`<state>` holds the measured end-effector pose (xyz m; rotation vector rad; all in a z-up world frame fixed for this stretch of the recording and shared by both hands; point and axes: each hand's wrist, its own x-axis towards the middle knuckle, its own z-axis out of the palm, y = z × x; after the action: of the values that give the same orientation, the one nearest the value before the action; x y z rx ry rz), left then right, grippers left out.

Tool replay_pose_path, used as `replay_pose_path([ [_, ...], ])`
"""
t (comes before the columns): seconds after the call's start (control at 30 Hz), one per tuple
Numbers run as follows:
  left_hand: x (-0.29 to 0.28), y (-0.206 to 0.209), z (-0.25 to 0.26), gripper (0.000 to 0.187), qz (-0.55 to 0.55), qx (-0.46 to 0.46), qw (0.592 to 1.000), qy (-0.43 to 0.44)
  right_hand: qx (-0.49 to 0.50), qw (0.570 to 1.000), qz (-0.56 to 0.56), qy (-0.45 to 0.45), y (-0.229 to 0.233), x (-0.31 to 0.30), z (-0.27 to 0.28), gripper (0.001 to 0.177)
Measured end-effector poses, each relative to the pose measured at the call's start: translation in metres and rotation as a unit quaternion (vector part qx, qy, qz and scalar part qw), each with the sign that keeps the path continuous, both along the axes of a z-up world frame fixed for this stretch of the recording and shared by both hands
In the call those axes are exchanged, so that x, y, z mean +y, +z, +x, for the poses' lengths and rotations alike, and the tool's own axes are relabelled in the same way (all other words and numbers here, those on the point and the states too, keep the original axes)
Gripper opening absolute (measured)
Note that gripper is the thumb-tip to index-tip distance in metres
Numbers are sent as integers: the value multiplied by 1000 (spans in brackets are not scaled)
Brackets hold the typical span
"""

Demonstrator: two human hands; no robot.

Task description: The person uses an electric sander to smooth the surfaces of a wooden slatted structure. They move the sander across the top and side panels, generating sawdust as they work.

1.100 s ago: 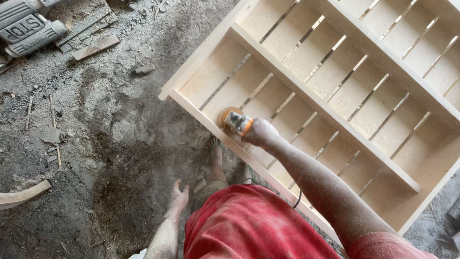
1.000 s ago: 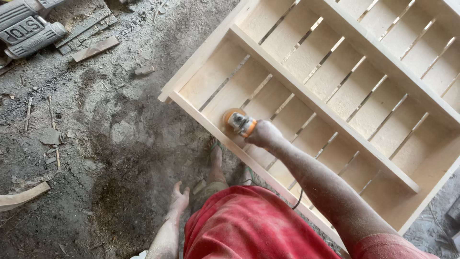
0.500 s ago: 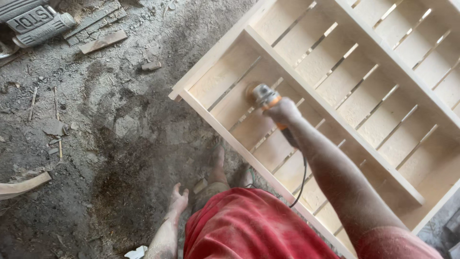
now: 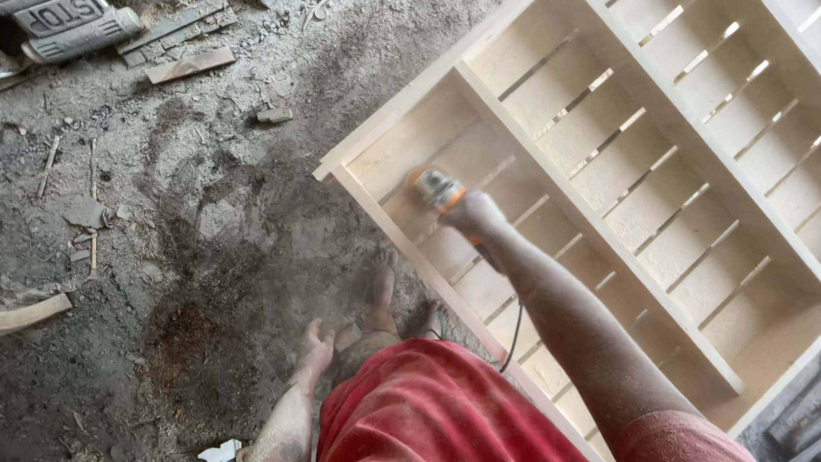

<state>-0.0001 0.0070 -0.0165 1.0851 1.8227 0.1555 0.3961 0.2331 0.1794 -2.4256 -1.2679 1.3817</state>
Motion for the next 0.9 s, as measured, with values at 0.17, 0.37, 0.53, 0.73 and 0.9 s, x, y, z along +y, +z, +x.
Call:
replay_pose_path([
  [0.17, -1, 0, -16, 64, -27, 36, 999, -2, -74, 997, 28, 1, -7, 41, 60, 44],
  [0.37, -6, 2, -29, 64, -50, 64, 997, 3, -60, 998, -8, 35, 3, 19, 37, 49],
  [0.53, -11, -2, -27, 66, -36, 54, 998, 22, -119, 981, -44, 148, 13, -4, -17, 51],
  [0.73, -13, -4, -22, 68, -69, 35, 996, 39, -81, 993, -15, 84, 0, 19, 20, 49],
  [0.9, -19, -8, -23, 67, -121, 35, 991, 39, -83, 996, 19, 41, -15, 38, 58, 47],
])
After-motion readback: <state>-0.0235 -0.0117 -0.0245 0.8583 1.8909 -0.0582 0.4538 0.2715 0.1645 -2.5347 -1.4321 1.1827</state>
